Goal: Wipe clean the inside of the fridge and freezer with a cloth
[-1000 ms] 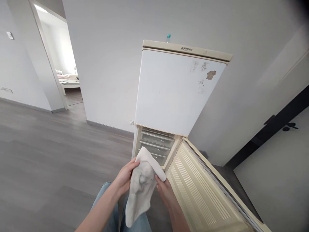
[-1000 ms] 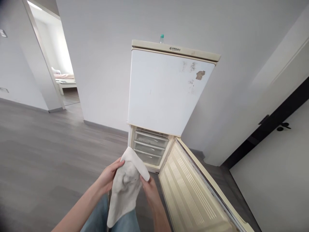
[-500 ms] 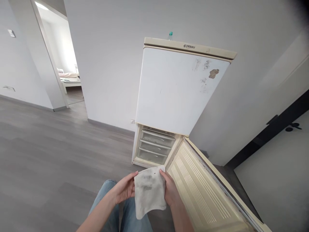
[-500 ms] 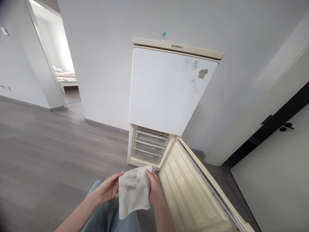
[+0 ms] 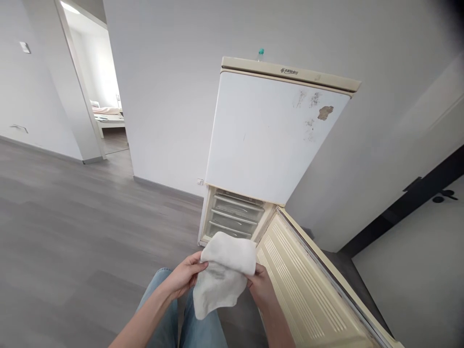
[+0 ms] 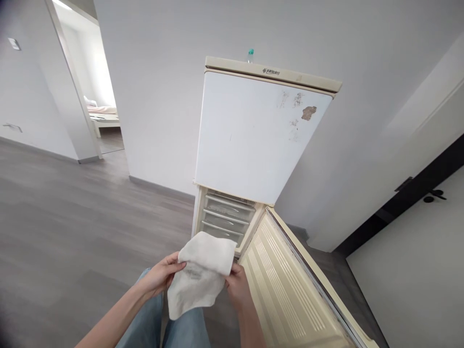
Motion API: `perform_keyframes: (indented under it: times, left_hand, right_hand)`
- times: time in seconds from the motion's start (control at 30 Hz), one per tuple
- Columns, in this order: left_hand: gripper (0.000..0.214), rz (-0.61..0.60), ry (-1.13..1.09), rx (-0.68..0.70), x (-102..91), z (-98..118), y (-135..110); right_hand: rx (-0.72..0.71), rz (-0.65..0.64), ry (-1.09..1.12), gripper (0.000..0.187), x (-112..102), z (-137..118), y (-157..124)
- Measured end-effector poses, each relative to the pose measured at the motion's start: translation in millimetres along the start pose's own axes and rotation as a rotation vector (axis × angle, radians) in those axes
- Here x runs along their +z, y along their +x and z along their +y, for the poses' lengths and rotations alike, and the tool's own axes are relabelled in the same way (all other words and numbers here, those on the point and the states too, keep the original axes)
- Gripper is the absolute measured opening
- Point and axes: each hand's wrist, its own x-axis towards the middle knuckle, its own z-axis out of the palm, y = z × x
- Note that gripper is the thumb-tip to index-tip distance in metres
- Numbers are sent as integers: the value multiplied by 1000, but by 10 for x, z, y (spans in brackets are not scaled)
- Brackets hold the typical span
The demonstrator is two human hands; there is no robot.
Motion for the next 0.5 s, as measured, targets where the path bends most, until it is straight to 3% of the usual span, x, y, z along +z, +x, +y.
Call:
perform_keyframes:
  times: [0.17,0.33,0.43,0.5]
  left_hand:
    - [26,29,96,8,-48,-72,52]
    - [24,-58,191,54,-90,-51,36]
    - [9,-108,307,152,-91,-23,31]
    - [21,-120,404,252,-80,-7,39]
  right_hand:
    - [-108,145,-86,47,-108,189,33]
    - [-150,-17,-219,44,-102,-21,-8]
    - [-203,-92,-312,43,-101,-163,-30]
    - [-232,-126,-413,28,-121,-194,-30]
